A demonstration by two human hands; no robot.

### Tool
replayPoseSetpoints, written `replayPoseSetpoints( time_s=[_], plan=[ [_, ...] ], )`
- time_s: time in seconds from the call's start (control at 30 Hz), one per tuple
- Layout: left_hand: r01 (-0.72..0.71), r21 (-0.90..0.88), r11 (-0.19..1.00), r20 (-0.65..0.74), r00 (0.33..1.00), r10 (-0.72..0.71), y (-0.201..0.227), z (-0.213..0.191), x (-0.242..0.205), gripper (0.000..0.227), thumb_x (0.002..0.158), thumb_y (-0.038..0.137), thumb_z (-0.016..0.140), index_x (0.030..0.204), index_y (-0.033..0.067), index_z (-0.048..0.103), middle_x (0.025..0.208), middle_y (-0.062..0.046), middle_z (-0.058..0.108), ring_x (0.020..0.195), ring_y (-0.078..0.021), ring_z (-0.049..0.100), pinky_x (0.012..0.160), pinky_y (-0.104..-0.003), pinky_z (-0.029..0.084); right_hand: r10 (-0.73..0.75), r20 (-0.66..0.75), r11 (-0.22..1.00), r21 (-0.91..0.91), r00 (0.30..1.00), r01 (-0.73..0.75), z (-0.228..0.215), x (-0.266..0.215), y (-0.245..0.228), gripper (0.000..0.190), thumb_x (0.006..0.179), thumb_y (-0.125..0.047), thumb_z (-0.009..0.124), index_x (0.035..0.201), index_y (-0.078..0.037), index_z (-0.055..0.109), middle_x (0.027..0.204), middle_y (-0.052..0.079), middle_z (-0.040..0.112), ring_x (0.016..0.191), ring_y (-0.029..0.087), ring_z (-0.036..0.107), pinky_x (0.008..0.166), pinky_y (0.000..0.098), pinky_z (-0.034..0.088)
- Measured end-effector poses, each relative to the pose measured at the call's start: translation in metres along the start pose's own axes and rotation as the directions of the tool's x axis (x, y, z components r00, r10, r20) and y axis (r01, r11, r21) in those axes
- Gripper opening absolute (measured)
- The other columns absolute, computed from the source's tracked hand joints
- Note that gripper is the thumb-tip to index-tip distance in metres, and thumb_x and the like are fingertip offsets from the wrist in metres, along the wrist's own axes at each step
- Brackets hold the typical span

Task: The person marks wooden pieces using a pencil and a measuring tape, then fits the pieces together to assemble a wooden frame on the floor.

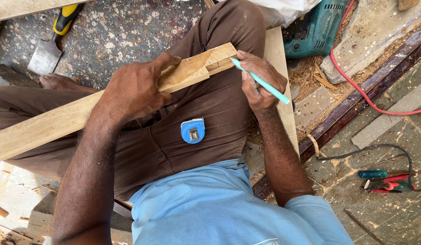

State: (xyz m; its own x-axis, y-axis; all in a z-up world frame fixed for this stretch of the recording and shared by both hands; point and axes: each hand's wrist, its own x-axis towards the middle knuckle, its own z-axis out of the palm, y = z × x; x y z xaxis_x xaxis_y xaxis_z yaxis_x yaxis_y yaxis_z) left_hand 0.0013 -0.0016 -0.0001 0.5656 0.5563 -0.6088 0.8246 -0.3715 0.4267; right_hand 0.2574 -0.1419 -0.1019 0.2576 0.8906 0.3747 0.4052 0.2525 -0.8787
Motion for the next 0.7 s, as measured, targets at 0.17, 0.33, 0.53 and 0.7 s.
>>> replayPoseSetpoints(
  time_s=[0.17,0.33,0.53,0.7],
  plan=[
    [0.040,0.045,0.998,0.042,0.998,-0.042,-0.0009,0.0006,0.0027,0.074,0.081,0.032,0.084,0.146,0.0263,0.048,0.108,-0.012,0.075,0.097,-0.0263,0.073,0.089,-0.046,0.058,-0.041,-0.001,0.999,-0.009,0.999,0.041,0.0009,0.0017,0.0033,0.030,0.109,-0.030,0.065,0.116,-0.001,0.068,0.116,0.020,0.074,0.118,0.033,0.074,0.101,0.0442,0.066],
    [0.034,0.013,0.999,0.032,0.999,-0.035,-0.0016,0.0014,0.0012,0.076,0.080,0.031,0.084,0.146,0.0271,0.048,0.105,-0.011,0.076,0.096,-0.0256,0.073,0.089,-0.046,0.058,-0.069,0.011,0.997,0.030,0.998,0.068,-0.0005,0.0020,0.0042,0.029,0.108,-0.030,0.066,0.117,-0.002,0.067,0.113,0.018,0.074,0.119,0.034,0.074,0.102,0.0454,0.066],
    [0.053,0.029,0.998,0.053,0.997,-0.054,0.0004,-0.0017,0.0012,0.074,0.082,0.032,0.083,0.147,0.0276,0.047,0.102,-0.012,0.076,0.095,-0.0265,0.074,0.089,-0.046,0.058,-0.080,0.014,0.997,0.016,0.997,0.080,-0.0004,0.0030,0.0049,0.023,0.109,-0.024,0.066,0.114,-0.001,0.066,0.110,0.017,0.074,0.118,0.034,0.074,0.102,0.0461,0.066],
    [0.062,0.037,0.997,0.079,0.995,-0.065,-0.0002,-0.0018,0.0028,0.076,0.081,0.033,0.084,0.148,0.0280,0.046,0.099,-0.012,0.076,0.095,-0.0275,0.073,0.088,-0.047,0.058,-0.087,0.030,0.996,0.004,0.996,0.086,-0.0014,0.0049,0.0058,0.020,0.111,-0.021,0.061,0.111,-0.001,0.066,0.106,0.015,0.074,0.117,0.034,0.075,0.104,0.0475,0.066]
  ],
)
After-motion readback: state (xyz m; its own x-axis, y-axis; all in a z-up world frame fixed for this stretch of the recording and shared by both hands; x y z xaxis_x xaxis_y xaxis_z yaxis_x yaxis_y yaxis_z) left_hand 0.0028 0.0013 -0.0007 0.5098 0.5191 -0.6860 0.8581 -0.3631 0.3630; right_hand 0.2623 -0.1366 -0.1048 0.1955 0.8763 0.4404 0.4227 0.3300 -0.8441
